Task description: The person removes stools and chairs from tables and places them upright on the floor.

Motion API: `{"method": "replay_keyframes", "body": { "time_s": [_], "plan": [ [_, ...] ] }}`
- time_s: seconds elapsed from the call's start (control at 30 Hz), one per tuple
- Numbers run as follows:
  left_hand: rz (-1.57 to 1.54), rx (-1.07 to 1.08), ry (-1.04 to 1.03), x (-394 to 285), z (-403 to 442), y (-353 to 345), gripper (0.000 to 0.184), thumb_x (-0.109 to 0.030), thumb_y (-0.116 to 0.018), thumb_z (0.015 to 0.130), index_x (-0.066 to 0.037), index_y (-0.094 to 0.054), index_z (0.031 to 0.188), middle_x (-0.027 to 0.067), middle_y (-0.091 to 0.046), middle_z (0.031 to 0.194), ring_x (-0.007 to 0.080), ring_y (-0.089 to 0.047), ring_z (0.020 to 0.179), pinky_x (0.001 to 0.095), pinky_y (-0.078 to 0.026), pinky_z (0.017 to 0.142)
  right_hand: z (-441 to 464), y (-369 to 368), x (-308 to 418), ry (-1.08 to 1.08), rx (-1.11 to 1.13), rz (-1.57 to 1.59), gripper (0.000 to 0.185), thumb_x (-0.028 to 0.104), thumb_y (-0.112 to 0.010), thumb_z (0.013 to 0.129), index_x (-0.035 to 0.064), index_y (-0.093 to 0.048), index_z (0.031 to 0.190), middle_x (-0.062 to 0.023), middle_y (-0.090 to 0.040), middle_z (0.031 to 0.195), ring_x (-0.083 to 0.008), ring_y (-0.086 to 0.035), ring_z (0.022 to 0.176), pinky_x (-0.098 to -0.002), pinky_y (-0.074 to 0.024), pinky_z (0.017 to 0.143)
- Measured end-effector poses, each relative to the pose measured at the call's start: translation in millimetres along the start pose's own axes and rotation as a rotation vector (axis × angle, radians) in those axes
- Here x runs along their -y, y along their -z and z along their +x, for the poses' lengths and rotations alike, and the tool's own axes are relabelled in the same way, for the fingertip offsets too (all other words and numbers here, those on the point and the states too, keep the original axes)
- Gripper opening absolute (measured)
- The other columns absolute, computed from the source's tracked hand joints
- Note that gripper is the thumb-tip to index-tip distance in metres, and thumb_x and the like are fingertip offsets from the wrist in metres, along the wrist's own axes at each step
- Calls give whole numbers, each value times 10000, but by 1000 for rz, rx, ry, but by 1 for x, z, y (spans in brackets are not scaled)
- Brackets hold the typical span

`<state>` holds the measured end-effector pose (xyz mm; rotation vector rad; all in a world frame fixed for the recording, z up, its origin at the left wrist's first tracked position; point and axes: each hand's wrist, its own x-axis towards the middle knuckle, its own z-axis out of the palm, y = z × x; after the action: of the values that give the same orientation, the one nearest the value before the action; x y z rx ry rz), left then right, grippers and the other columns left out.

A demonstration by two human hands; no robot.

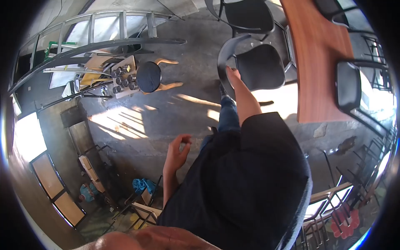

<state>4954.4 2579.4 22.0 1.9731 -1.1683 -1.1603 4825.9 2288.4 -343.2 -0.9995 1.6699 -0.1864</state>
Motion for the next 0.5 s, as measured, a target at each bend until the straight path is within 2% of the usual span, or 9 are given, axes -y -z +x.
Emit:
{"method": "replay_keyframes", "body": {
  "time_s": [0.13, 0.17, 0.23, 0.3, 0.33, 0.4, 0.43, 0.47, 0.5],
  "plan": [
    [98, -3, 203, 35, 13, 44, 213, -20, -530, 793, 17, -557, 1001, 99, -606, 831, 198, -601, 876, 328, -451, 795, 47, -40, -14, -233, -72, 177, 827, 699, -434, 765, -9, -553, 1174, -264, -509, 1221, -381, -452, 1190, -412, -354, 983],
    [90, -2, 204, 46, 18, 52, 213, -20, -530, 793, 17, -557, 1001, 99, -606, 831, 198, -601, 876, 328, -451, 795, 53, -33, -24, -162, -1, 127, 956, 775, -362, 740, -52, -518, 1193, -280, -484, 1240, -388, -436, 1200, -421, -339, 995],
    [-237, -91, 219, 75, 26, 66, 182, 1, -503, 798, -4, -564, 970, 102, -614, 814, 202, -607, 824, 334, -458, 752, 89, -40, -64, -179, -99, -75, 966, 797, -295, 741, -21, -533, 1197, -283, -485, 1235, -404, -408, 1216, -426, -310, 1011],
    [-378, -93, 227, 108, 44, 84, 169, 8, -498, 795, -5, -567, 949, 93, -610, 804, 191, -598, 812, 325, -455, 755, 99, -23, -96, -211, -103, -12, 853, 771, -327, 763, 21, -625, 1040, -230, -617, 1034, -385, -586, 987, -447, -462, 828],
    [-519, -123, 239, 125, 56, 93, 158, 16, -494, 792, -6, -569, 929, 83, -605, 795, 179, -589, 800, 317, -453, 758, 79, -8, -86, -223, -142, -2, 853, 771, -327, 763, 21, -625, 1040, -230, -617, 1034, -385, -586, 987, -447, -462, 828],
    [-484, -137, 208, 163, 93, 114, 137, 19, -490, 791, -6, -568, 901, 77, -600, 784, 166, -580, 775, 296, -448, 740, 8, 36, -41, -257, -36, 263, 718, 731, -406, 775, 45, -611, 832, -138, -626, 729, -269, -610, 562, -383, -475, 459],
    [-439, -190, 200, 185, 108, 126, 118, 21, -486, 791, -5, -566, 873, 71, -595, 772, 152, -571, 751, 276, -443, 722, -14, 55, -32, -247, 39, 400, 616, 669, -456, 803, 65, -544, 718, -74, -526, 553, -158, -450, 346, -289, -321, 285],
    [-521, -215, 225, 217, 127, 135, 95, 9, -484, 792, -4, -559, 849, 66, -593, 747, 144, -566, 714, 263, -439, 676, -27, 65, -36, -184, -32, 524, 608, 619, -433, 842, 36, -565, 729, -97, -538, 546, -191, -478, 363, -316, -362, 305],
    [-609, -236, 242, 254, 153, 140, 76, -4, -482, 794, -3, -552, 825, 61, -590, 723, 136, -562, 677, 251, -434, 630, -33, 79, -47, -129, 157, 522, 558, 566, -445, 858, 29, -570, 771, -102, -546, 562, -195, -483, 368, -321, -370, 307]
  ]
}}
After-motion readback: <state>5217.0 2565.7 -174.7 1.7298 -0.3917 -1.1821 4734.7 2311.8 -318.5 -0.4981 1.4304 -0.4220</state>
